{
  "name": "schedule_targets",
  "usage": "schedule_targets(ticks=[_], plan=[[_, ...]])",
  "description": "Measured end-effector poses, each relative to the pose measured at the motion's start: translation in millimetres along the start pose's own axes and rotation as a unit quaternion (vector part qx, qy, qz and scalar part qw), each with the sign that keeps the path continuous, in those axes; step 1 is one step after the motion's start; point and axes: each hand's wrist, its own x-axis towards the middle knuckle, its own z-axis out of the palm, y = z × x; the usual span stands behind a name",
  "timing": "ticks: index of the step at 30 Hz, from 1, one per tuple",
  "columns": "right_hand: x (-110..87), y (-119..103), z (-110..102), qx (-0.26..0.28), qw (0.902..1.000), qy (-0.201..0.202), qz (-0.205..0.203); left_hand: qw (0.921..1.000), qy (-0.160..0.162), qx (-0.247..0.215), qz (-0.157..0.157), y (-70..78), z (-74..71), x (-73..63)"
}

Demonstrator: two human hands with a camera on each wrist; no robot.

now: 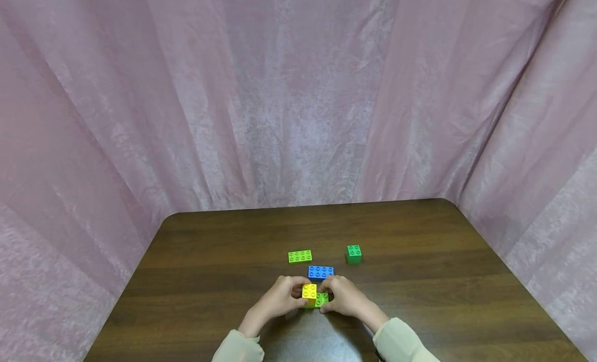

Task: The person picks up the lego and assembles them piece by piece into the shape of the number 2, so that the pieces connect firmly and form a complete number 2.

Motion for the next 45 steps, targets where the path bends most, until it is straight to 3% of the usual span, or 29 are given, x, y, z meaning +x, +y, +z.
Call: schedule_targets(ticks=[29,45], plan=[[-0.5,-1.2,-1.0,0.002,0.9999,-0.007,0.015,0.9994,0.025,0.020,-0.012,-1.3,1.0,-1.3],[0.3,1.2,0.0,0.001,1.0000,-0.001,0.009,0.9995,0.021,0.024,-0.007,0.4,1.4,0.2]])
